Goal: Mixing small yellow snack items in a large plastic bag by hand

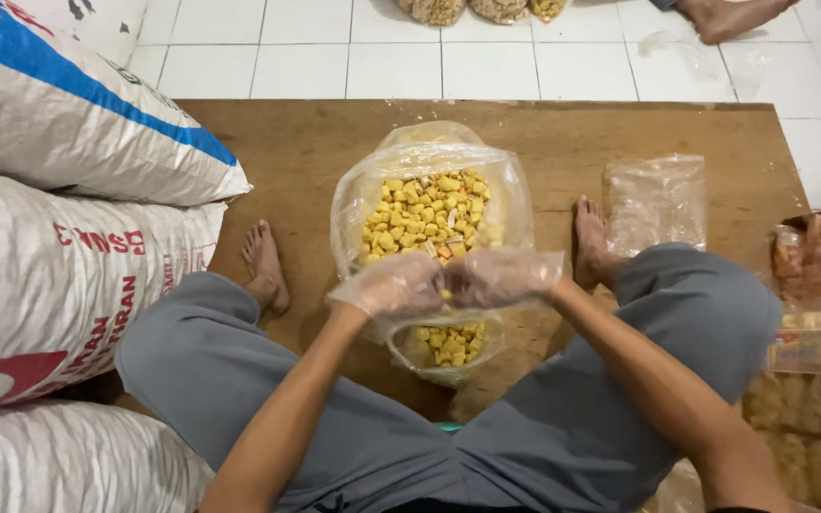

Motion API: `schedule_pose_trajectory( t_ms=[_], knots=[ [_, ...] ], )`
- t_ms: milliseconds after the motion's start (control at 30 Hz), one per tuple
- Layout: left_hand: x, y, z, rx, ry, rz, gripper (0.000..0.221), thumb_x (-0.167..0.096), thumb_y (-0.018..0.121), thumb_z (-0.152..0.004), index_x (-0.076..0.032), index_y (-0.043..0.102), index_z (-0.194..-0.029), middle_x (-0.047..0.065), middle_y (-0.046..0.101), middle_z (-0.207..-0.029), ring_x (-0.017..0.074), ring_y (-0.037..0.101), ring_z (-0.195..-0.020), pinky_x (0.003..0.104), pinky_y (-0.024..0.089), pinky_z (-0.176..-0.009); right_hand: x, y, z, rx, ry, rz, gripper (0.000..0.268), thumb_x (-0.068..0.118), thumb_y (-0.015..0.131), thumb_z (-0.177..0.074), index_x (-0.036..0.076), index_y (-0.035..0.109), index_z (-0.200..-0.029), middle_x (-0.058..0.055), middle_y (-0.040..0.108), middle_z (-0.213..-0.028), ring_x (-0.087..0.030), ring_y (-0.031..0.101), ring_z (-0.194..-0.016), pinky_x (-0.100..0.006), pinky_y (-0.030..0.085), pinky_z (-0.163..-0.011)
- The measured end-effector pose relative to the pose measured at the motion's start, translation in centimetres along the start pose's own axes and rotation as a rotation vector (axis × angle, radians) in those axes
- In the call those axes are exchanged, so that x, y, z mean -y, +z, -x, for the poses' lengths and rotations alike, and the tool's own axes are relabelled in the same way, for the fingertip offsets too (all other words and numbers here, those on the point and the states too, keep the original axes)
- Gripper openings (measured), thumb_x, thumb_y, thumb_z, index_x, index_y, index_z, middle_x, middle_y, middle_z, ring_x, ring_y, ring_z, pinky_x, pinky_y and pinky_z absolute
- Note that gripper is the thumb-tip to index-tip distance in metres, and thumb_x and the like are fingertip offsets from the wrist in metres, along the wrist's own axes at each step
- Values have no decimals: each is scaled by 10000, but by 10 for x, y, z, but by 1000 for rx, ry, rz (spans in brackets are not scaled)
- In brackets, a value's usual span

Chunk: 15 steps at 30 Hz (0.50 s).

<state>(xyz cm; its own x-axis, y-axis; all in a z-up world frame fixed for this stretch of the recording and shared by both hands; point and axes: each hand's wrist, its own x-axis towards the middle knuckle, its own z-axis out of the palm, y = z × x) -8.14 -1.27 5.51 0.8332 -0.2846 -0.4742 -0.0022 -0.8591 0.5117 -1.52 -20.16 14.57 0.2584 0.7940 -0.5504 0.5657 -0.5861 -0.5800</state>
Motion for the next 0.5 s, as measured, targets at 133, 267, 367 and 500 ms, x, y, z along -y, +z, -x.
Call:
schedule_pose_trajectory(
  t_ms=[133,267,367,500],
  knots=[
    [-21,38,9,70,58,-13,449,-338,514,-870,21,763,-975,260,758,-1008,438,714,-1066,543,574,-888,-38,47,-17,73,12,76,361,383,679,-889,86,698,-1094,-187,757,-1049,-389,703,-1093,-514,560,-911],
    [-23,58,0,58,151,-195,365,-228,560,-845,38,770,-981,263,767,-962,452,726,-1022,517,586,-862,-55,76,-26,128,-28,172,364,428,687,-824,99,744,-970,-193,761,-963,-424,709,-1025,-543,566,-868],
    [-12,65,-4,35,198,-216,364,-261,567,-841,17,774,-950,242,770,-942,438,731,-1001,511,588,-850,-74,92,-35,76,-108,209,352,387,707,-813,49,748,-905,-221,759,-904,-436,730,-951,-524,588,-791],
    [2,73,-7,-8,284,-262,366,-320,580,-832,-21,782,-895,205,775,-905,413,740,-963,500,591,-828,-94,103,-44,97,-81,185,390,404,740,-765,51,771,-930,-205,768,-951,-408,734,-970,-506,586,-787]
  ],
)
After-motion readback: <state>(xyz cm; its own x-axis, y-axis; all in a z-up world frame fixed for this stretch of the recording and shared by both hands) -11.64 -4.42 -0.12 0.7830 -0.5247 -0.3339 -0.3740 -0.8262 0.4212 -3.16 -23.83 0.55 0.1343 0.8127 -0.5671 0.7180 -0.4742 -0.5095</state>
